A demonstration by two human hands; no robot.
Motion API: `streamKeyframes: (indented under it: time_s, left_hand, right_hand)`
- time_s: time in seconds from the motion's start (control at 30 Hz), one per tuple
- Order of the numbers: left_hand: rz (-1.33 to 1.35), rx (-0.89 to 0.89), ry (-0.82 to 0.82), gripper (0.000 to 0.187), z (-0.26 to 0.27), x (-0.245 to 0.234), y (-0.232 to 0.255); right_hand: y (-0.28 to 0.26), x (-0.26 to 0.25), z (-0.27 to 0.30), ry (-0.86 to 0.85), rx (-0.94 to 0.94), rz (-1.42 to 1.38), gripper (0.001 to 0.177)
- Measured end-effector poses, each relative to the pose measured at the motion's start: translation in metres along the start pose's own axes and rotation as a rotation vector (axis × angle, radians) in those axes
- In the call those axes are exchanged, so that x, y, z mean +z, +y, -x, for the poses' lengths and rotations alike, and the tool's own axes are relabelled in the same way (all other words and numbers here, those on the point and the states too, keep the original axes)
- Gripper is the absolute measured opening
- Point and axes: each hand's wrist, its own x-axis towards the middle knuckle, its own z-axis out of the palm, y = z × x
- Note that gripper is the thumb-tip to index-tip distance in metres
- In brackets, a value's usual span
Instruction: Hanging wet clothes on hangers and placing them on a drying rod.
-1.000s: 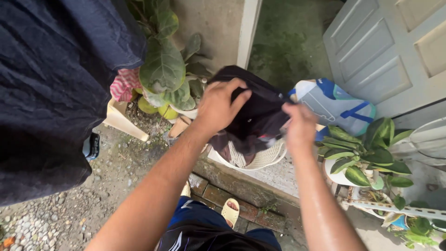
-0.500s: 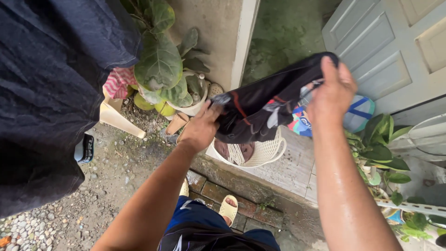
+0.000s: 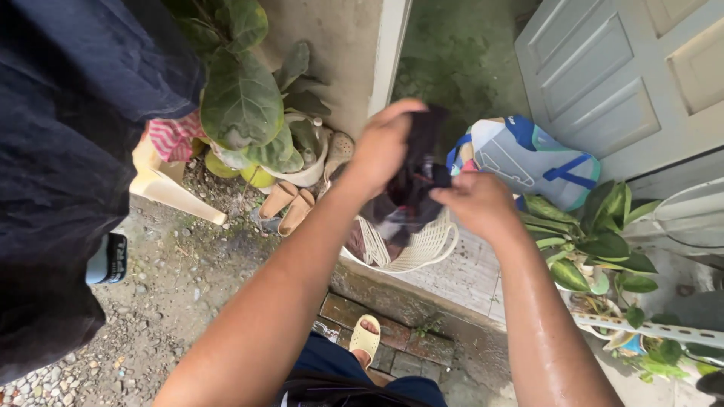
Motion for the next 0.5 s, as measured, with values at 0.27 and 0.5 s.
streamKeyframes:
  time_s: [0.27, 0.5]
  left_hand:
    - [-0.428, 0.300, -0.306, 0.020, -0.020, 0.030, 0.063]
    - [-0.879, 0.384, -0.180, 0.062, 0.013, -0.019, 0.102]
  right_hand:
    - [-0.046, -0.024, -0.027, 0.113, -0.260, -0.394, 0.029]
    - [-0.062, -0.012, -0.033, 0.091, -0.222, -0.368, 0.021]
